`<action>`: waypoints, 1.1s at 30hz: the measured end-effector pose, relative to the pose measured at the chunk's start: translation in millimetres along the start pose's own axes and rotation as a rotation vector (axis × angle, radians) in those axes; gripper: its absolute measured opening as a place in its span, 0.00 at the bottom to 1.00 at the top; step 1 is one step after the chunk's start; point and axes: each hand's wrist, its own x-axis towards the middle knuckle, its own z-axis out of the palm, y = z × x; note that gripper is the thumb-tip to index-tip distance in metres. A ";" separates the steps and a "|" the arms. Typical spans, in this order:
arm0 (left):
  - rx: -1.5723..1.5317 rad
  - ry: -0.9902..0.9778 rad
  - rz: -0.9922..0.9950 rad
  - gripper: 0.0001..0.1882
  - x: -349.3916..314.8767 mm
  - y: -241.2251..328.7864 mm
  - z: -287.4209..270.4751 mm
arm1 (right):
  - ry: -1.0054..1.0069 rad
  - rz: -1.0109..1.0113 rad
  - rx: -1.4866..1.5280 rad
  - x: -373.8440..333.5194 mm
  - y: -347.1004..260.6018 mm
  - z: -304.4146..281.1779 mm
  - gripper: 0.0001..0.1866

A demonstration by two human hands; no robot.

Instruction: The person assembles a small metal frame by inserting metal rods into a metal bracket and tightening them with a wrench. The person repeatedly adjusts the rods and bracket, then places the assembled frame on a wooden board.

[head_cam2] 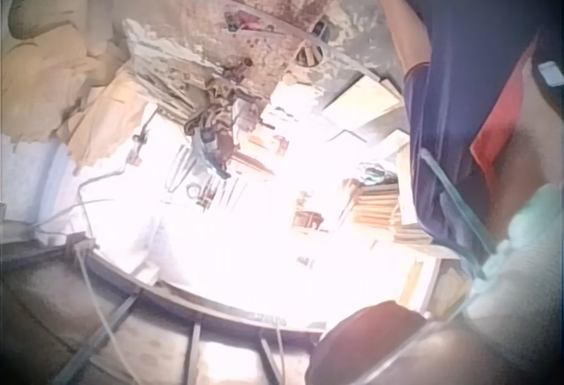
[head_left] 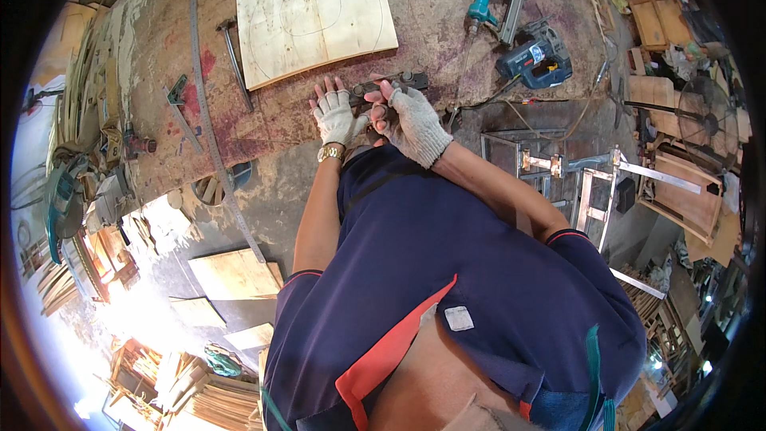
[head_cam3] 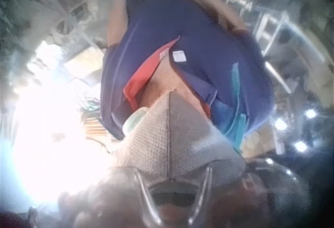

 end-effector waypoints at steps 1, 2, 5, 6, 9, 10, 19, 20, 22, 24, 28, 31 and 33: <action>-0.004 -0.020 -0.005 0.64 -0.2 2.4 -5.2 | 0.024 -0.005 0.006 -0.4 -1.3 3.2 0.18; 0.002 -0.059 -0.013 0.62 0.4 5.0 -10.3 | 0.048 -0.009 0.012 -0.3 -2.9 6.8 0.18; 0.042 -0.143 -0.041 0.57 0.1 8.9 -16.4 | 0.087 0.000 0.000 0.3 -3.0 14.9 0.18; 0.067 -0.153 -0.046 0.57 2.0 9.7 -16.8 | 0.095 0.007 -0.010 0.8 -2.3 16.9 0.18; 0.049 -0.075 -0.024 0.60 -1.5 2.9 -4.5 | 0.095 -0.007 -0.034 6.6 -1.9 21.4 0.18; 0.069 -0.086 -0.017 0.62 -0.6 4.6 -7.6 | 0.113 -0.017 -0.039 9.7 -3.9 21.5 0.18; -0.004 -0.069 -0.044 0.65 -1.6 15.5 -15.7 | -0.005 0.040 0.074 17.4 -14.2 3.4 0.20; 0.011 -0.066 -0.044 0.65 -2.0 15.4 -15.2 | -0.043 0.069 0.087 20.0 -15.3 1.2 0.21; -0.010 -0.037 -0.049 0.65 -0.8 15.0 -14.7 | -0.065 0.100 0.113 24.3 -17.1 0.3 0.19; -0.010 -0.015 -0.045 0.66 -1.9 15.8 -14.2 | -0.021 0.140 0.057 24.4 -19.3 1.0 0.19; -0.019 0.002 -0.048 0.66 -4.2 16.2 -14.7 | 0.134 0.105 -0.221 27.4 -17.4 5.4 0.24; -0.021 -0.014 -0.057 0.65 -0.8 18.6 -17.2 | 0.236 0.088 -0.329 30.7 -9.8 4.9 0.27; -0.046 -0.002 -0.063 0.65 -2.3 18.6 -17.3 | 0.278 0.180 -0.355 33.6 -2.4 -5.1 0.29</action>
